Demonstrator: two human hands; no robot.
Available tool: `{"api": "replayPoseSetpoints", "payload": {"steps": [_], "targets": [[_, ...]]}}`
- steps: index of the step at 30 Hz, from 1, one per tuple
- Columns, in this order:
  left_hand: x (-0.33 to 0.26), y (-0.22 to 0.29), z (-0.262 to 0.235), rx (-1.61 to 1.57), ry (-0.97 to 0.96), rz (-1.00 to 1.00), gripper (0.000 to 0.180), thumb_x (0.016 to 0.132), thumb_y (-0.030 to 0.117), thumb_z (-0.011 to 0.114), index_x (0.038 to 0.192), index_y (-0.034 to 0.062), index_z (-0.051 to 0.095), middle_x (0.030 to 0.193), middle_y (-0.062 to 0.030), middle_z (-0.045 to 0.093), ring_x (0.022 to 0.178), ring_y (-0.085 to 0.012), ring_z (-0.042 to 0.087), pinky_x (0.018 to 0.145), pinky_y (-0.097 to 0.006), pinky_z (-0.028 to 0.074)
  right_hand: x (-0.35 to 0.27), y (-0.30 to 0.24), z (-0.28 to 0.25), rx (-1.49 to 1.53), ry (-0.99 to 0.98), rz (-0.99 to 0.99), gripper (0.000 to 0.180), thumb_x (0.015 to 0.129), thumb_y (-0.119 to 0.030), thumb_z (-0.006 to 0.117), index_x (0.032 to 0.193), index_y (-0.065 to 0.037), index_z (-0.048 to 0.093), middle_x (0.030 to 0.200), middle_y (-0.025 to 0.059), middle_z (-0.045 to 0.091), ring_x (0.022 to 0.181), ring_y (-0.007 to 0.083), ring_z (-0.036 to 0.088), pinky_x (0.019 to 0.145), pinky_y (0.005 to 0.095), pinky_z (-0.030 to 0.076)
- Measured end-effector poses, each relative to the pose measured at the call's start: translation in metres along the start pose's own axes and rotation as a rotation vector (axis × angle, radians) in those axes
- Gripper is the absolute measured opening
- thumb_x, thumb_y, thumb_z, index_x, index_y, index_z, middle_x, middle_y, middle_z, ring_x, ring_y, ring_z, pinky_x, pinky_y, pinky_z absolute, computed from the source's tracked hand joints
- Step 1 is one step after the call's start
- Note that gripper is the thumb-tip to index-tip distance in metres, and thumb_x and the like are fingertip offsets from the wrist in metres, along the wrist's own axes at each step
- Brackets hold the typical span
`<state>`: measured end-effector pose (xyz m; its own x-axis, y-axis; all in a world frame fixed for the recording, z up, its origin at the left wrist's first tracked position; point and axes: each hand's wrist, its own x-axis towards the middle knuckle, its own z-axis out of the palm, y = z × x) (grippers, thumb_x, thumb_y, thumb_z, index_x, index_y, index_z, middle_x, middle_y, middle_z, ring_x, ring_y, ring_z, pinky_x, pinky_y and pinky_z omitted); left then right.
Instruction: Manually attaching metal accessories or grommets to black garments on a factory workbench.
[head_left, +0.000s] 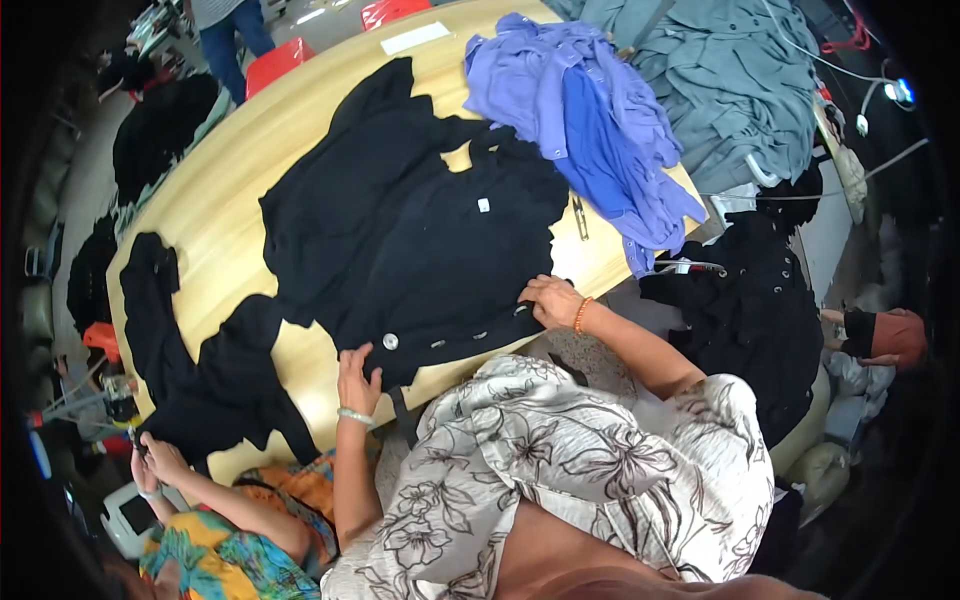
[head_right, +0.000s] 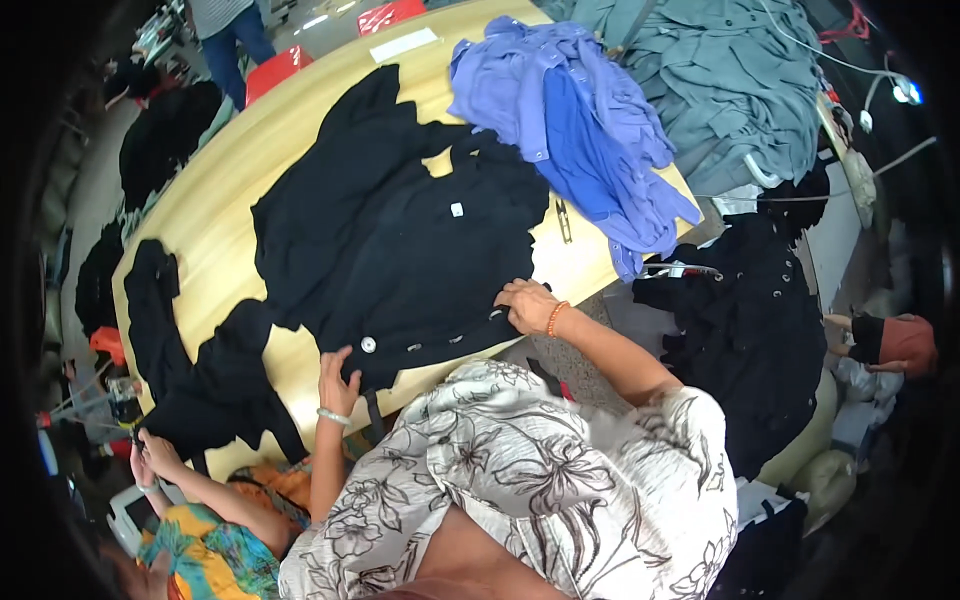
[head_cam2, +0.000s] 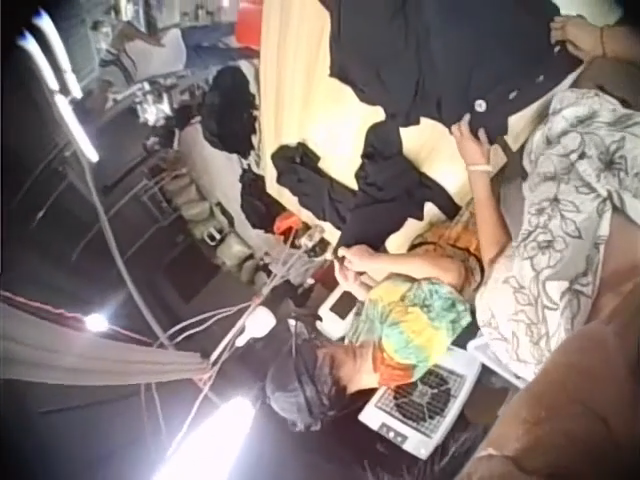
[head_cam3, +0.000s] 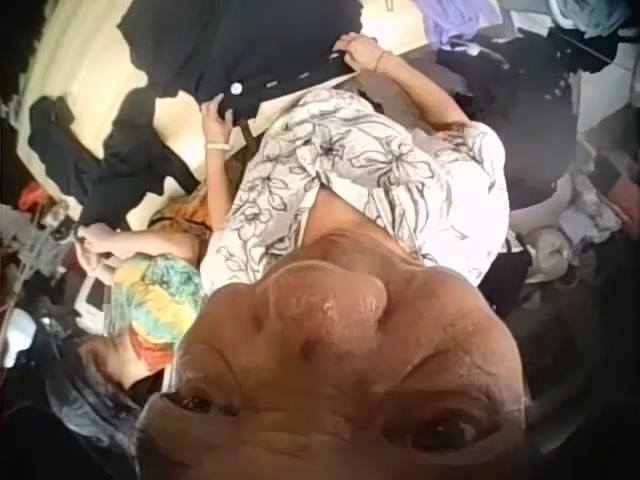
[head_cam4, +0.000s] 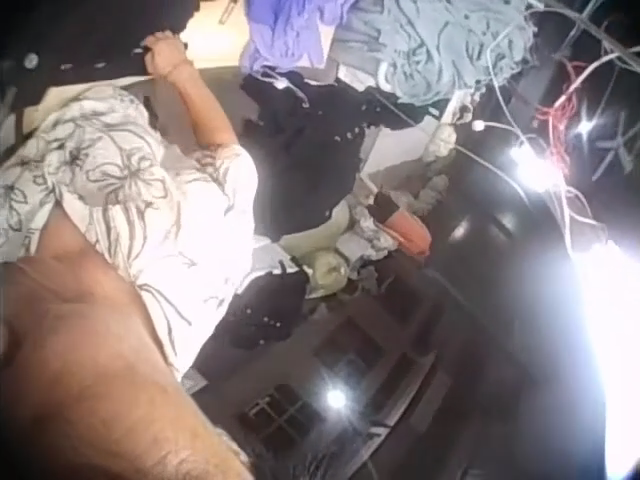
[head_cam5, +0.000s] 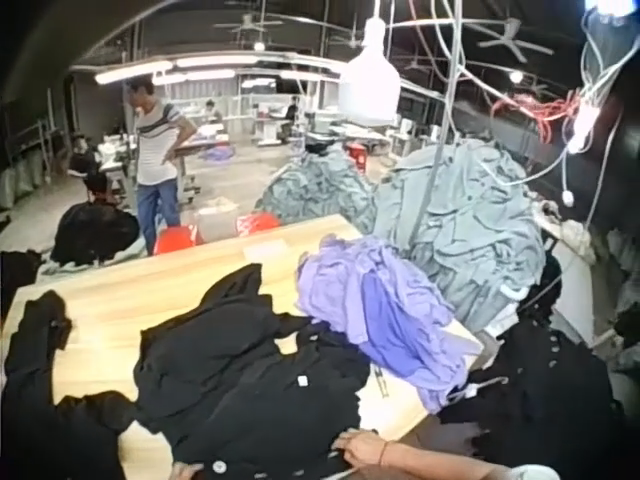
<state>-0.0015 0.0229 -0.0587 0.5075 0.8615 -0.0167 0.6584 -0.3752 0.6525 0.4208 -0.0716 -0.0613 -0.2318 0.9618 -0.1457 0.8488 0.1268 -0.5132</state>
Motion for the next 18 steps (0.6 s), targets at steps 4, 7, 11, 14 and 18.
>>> {"api": "replayPoseSetpoints", "payload": {"steps": [4,7,11,14,18], "targets": [[0.008,-0.003,-0.015,-0.435,0.008,-0.033,0.025,0.078,-0.003,0.067,0.102,0.0016,0.065,0.094,-0.0061,0.058,0.090,-0.0172,0.059,0.080,-0.027,0.047,0.021,0.002,-0.067,-0.015,0.214,0.026,0.022,0.072,-0.011,0.056,0.091,-0.008,0.065,0.085,0.0145,0.061,0.083,0.0337,0.059,0.075,0.0447,0.049],[0.051,0.017,-0.026,-0.567,0.127,-0.013,0.020,0.085,0.000,0.065,0.104,-0.0016,0.063,0.101,-0.0073,0.060,0.096,-0.0173,0.059,0.086,-0.029,0.047,0.062,0.012,-0.142,-0.267,0.634,-0.215,0.013,0.079,-0.011,0.055,0.088,-0.014,0.063,0.079,0.0072,0.059,0.078,0.0295,0.059,0.069,0.0412,0.045],[0.091,0.034,-0.034,-0.105,0.270,-0.055,0.033,0.080,0.004,0.071,0.112,0.0017,0.063,0.103,-0.0141,0.058,0.095,-0.0281,0.059,0.083,-0.032,0.048,0.119,0.014,-0.169,-0.541,0.773,-0.023,0.022,0.083,-0.017,0.061,0.105,-0.016,0.064,0.094,0.0065,0.060,0.090,0.0282,0.056,0.074,0.0416,0.042],[0.074,0.008,-0.014,-0.068,0.211,0.084,0.049,0.076,0.003,0.073,0.122,0.0057,0.058,0.105,-0.0166,0.058,0.098,-0.0342,0.057,0.084,-0.036,0.047,0.122,0.020,-0.126,-0.230,0.701,-0.140,0.032,0.082,-0.022,0.066,0.113,-0.015,0.062,0.107,0.0074,0.060,0.099,0.0292,0.055,0.081,0.0412,0.042],[0.049,0.008,-0.002,-0.129,0.287,-0.024,0.039,0.079,-0.001,0.068,0.117,0.0040,0.061,0.099,-0.0147,0.062,0.091,-0.0314,0.061,0.084,-0.034,0.048,0.091,-0.001,-0.078,-0.215,0.438,-0.095,0.038,0.082,-0.025,0.068,0.119,-0.014,0.061,0.113,0.0053,0.059,0.104,0.0258,0.053,0.088,0.0373,0.040]]}}
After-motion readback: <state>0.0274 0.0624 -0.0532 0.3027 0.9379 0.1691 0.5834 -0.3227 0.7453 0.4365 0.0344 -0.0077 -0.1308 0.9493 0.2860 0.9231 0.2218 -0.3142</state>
